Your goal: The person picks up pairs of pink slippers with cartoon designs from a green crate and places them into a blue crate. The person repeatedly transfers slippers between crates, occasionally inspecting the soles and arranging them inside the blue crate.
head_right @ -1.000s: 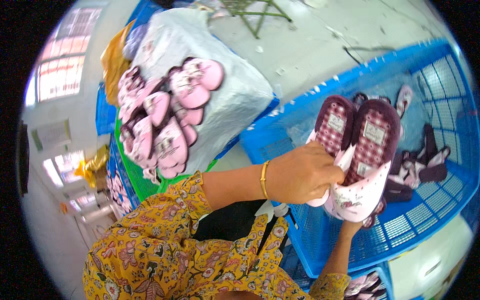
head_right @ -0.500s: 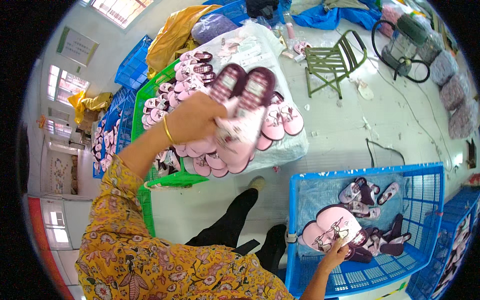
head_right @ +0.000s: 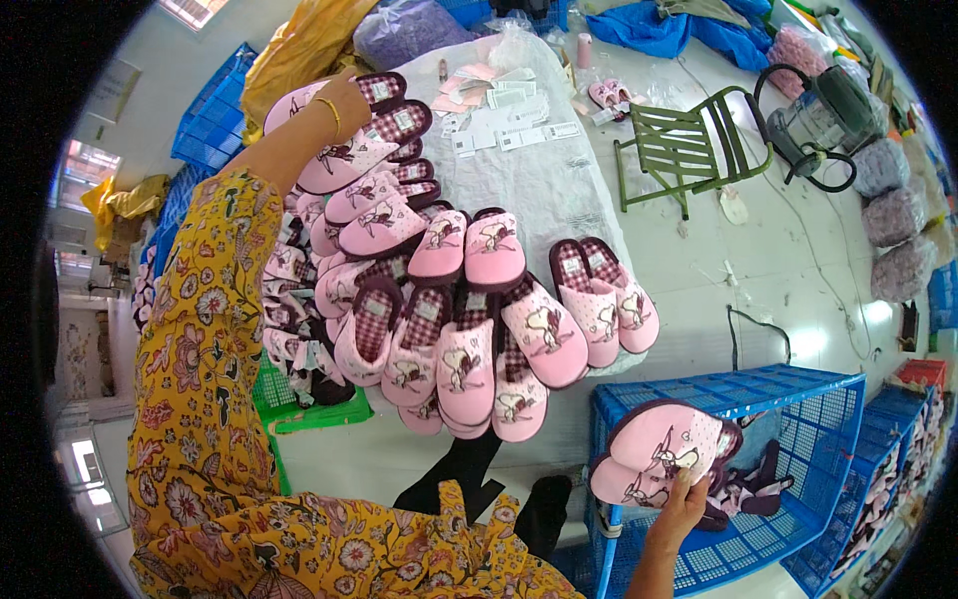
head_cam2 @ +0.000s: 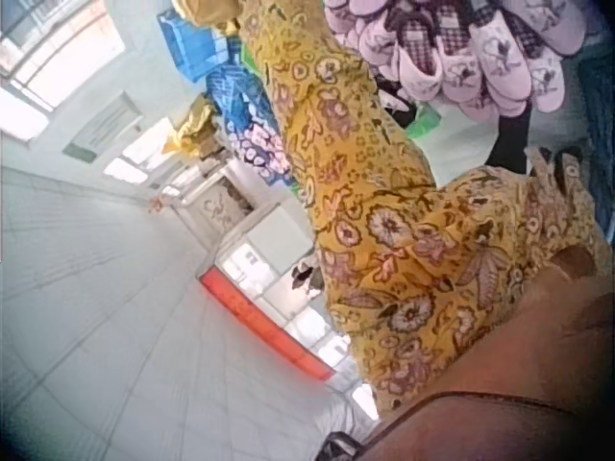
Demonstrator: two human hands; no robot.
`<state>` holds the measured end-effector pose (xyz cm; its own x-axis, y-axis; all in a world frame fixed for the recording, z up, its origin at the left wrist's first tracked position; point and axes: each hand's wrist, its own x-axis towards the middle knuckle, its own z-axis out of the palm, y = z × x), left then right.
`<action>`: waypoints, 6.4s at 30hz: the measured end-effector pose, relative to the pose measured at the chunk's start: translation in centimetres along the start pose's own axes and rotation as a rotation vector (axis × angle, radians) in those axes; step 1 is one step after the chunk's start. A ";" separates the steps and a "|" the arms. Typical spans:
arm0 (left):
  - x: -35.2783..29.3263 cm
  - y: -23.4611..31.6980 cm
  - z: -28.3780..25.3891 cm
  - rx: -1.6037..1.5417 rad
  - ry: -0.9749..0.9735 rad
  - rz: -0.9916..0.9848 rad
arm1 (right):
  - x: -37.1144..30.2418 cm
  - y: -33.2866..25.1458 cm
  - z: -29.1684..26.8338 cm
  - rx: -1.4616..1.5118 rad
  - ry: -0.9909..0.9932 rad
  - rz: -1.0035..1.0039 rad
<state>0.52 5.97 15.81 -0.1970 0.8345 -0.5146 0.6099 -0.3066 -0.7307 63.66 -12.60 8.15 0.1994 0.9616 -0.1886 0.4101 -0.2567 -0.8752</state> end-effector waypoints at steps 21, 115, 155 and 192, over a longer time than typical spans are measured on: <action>12.4 7.9 17.2 -0.371 0.055 0.093 | 19.5 -15.7 47.6 -0.395 -0.935 -0.343; -8.4 81.6 -38.2 -0.885 0.200 1.309 | 7.8 78.1 -5.5 -0.210 0.472 0.807; -7.7 84.9 -39.6 -0.645 0.213 1.419 | 13.7 79.4 -20.0 -0.108 1.365 0.666; -4.3 89.5 -32.4 -0.747 0.016 1.339 | 2.5 71.9 0.3 1.085 0.428 1.237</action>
<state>80.83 -10.21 -32.88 0.7989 0.1481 -0.5830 0.5631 -0.5248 0.6383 93.42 -28.58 -55.40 0.1913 0.1130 -0.9750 -0.8787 -0.4230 -0.2214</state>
